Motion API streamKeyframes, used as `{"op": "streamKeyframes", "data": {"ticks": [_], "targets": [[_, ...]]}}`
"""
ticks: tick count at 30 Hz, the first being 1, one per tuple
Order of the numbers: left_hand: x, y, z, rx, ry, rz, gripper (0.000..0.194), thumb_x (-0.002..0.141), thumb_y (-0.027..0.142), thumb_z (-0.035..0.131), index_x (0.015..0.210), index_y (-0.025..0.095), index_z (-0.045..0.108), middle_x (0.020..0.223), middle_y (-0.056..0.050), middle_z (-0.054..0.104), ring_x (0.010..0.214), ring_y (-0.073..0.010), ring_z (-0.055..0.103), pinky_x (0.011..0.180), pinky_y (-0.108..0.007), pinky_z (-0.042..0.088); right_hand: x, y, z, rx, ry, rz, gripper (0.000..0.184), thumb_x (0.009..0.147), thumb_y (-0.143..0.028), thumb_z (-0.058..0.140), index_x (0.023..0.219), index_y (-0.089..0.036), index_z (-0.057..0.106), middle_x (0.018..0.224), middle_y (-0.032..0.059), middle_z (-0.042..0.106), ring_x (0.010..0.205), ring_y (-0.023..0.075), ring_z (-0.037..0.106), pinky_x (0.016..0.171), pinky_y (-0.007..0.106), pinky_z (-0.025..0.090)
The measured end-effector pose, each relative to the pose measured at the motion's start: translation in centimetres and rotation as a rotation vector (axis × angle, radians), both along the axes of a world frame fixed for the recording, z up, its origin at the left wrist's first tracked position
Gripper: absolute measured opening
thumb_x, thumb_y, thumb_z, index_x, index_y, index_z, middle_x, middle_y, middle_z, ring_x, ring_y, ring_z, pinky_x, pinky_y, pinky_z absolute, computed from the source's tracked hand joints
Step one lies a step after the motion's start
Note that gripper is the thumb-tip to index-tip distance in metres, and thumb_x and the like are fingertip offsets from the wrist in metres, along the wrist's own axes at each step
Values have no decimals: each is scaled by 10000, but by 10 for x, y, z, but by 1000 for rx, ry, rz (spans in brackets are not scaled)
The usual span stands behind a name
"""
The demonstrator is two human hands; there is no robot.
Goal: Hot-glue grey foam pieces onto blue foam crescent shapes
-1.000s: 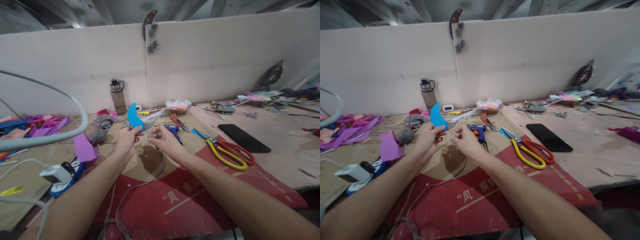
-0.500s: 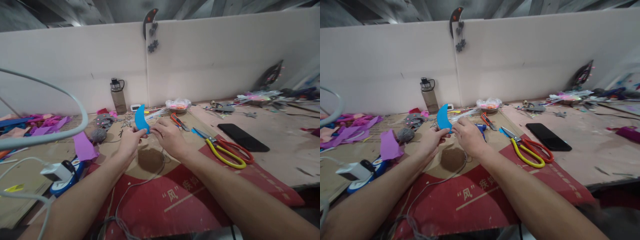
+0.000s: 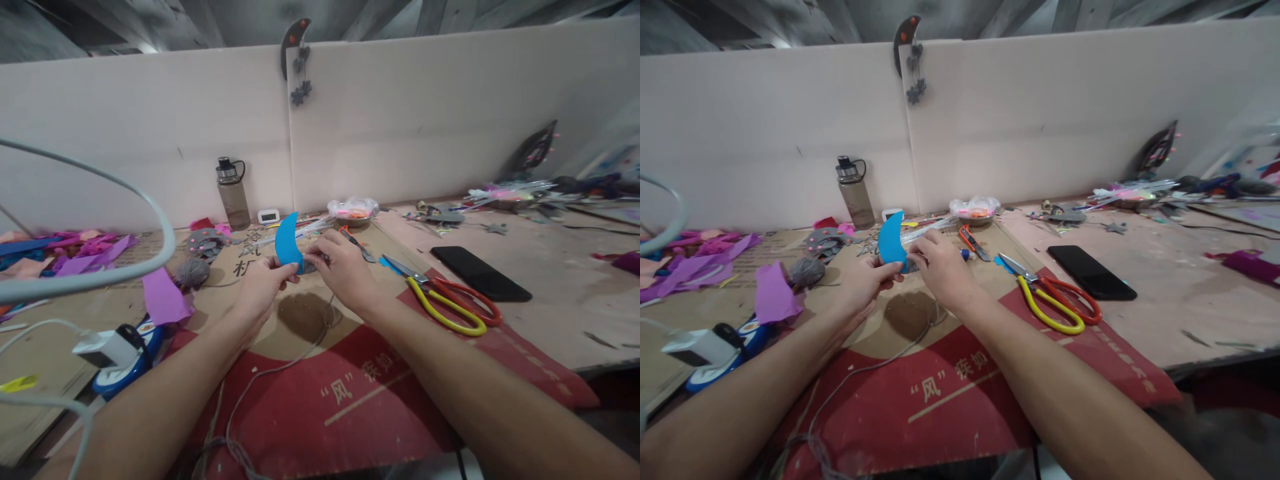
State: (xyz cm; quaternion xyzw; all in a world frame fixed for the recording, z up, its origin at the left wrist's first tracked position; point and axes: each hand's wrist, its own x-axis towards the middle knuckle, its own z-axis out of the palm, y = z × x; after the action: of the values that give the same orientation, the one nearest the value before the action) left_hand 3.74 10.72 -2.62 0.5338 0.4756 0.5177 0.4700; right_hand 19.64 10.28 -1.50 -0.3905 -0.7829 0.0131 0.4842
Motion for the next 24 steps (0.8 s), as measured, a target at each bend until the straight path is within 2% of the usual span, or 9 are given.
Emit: {"op": "streamKeyframes", "data": {"ticks": [6, 12, 17, 21, 24], "targets": [[1, -1, 2, -3, -13, -49, 177, 608, 278, 698, 699, 150, 618, 572, -21, 613, 493, -95, 499, 468, -218, 305, 1, -1, 4, -159, 72, 17, 65, 815, -207, 538, 768, -193, 580, 794, 28, 598, 754, 153, 526, 692, 277, 390], [-1, 0, 2, -5, 3, -83, 203, 611, 295, 701, 729, 150, 623, 586, -34, 629, 485, -93, 480, 477, -221, 308, 4, 2, 1, -246, 159, 84, 97, 814, -260, 535, 774, -187, 585, 752, 12, 609, 701, 136, 522, 662, 262, 385], [-1, -2, 4, 58, 50, -122, 211, 636, 302, 693, 759, 150, 614, 603, -32, 636, 516, -100, 498, 503, -227, 322, 7, 8, -3, -304, 217, 107, 129, 802, -279, 535, 746, -177, 590, 723, 10, 607, 682, 132, 521, 648, 257, 394], [-1, -3, 8, 76, 78, -166, 236, 653, 321, 691, 789, 145, 612, 611, -20, 635, 529, -99, 502, 512, -231, 326, 9, 8, 0, -373, 263, 120, 160, 784, -316, 547, 744, -175, 610, 707, -1, 608, 661, 122, 516, 637, 252, 390], [-2, -4, 9, 76, 77, -195, 249, 660, 333, 695, 797, 140, 616, 620, -16, 633, 544, -97, 510, 519, -230, 329, 10, 7, 3, -473, 327, 121, 177, 758, -334, 571, 696, -170, 598, 652, -13, 577, 593, 104, 476, 573, 238, 364]]}}
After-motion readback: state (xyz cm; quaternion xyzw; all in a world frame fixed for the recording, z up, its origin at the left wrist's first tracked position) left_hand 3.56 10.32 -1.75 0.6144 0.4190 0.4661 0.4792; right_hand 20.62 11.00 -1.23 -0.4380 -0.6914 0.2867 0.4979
